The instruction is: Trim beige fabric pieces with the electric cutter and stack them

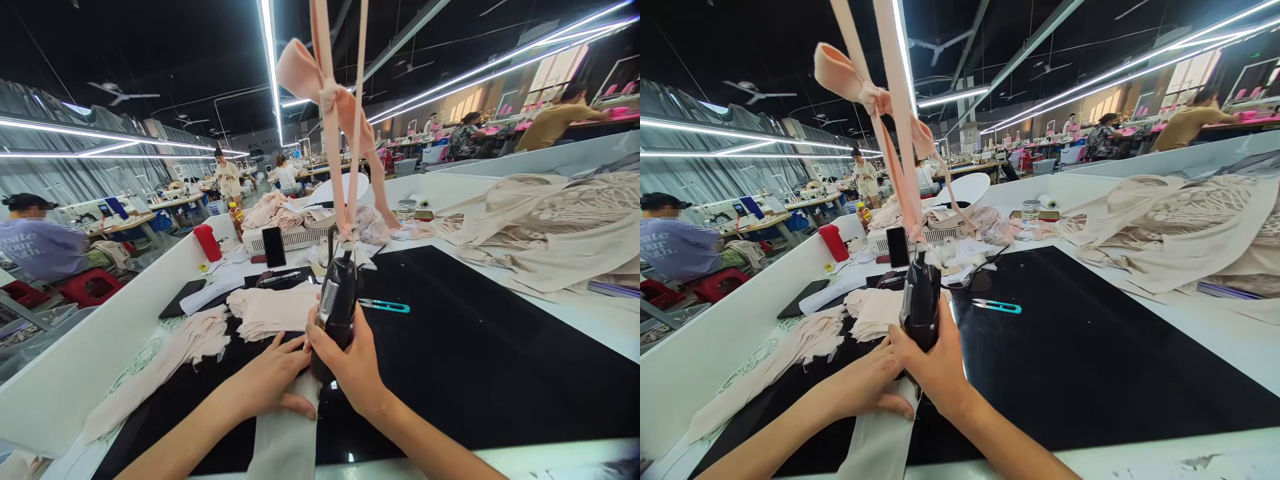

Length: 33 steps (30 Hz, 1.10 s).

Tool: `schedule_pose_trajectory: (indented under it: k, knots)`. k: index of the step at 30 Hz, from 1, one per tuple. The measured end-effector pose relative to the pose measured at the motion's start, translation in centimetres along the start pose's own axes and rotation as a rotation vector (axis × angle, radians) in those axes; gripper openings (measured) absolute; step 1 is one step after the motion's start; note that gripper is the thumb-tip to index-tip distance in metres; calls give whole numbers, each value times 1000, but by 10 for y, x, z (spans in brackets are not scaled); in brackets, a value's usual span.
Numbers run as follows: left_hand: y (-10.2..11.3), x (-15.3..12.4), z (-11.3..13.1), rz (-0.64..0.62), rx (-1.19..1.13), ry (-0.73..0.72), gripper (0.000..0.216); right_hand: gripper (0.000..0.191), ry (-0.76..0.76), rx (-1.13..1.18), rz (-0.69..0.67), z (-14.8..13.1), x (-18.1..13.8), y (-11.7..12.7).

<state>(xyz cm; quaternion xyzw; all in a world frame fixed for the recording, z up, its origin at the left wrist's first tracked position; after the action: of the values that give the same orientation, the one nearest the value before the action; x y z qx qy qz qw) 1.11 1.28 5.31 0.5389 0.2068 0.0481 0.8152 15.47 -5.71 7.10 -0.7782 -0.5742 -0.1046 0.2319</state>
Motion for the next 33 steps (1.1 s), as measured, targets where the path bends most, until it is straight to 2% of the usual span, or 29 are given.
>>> schedule_pose_trajectory:
  k: [4, 8, 14, 17, 21, 22, 25, 28, 30, 33]
  knots:
    - [2, -2, 3, 47, 12, -38, 81, 35, 11, 23, -22, -2, -6, 1]
    - [3, -4, 7, 121, 21, -57, 74, 34, 12, 6, -22, -1, -9, -2]
    - [1, -3, 1, 133, 5, -57, 68, 33, -15, -13, 6, -4, -6, -2]
    - [-4, -12, -3, 162, -3, -41, 53, 32, -19, -5, 24, -7, -2, 4]
    - [-22, -37, 10, 430, 30, 110, 16, 31, 8, -6, 31, -11, 2, 11]
    - [-31, -42, 16, 459, 67, 127, 12, 30, 10, -6, 28, -10, 3, 12]
    - [-60, -45, 30, 484, 214, 88, 11, 30, 13, -9, 21, -7, 2, 14]
    - [-83, -38, 31, 547, 355, 78, 10, 32, 17, -17, -7, -3, 0, 15]
    - [-89, -34, 26, 565, 382, 95, 13, 32, 24, -22, -29, -1, 0, 16]
    - [-87, -34, 20, 546, 349, 101, 15, 31, 45, -23, -39, -1, 1, 19]
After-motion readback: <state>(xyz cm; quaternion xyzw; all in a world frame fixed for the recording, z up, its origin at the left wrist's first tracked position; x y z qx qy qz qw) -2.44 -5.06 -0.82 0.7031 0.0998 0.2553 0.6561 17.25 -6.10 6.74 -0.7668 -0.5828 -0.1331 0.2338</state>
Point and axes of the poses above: each hand's wrist, its own x-axis towards the middle knuckle, its own y-axis out of the back of the hand, z = x × y, the point moved 2 cm from there along x, towards the middle knuckle, and after that the axes turned 7 degrees about -z, right-handed, at the moved point
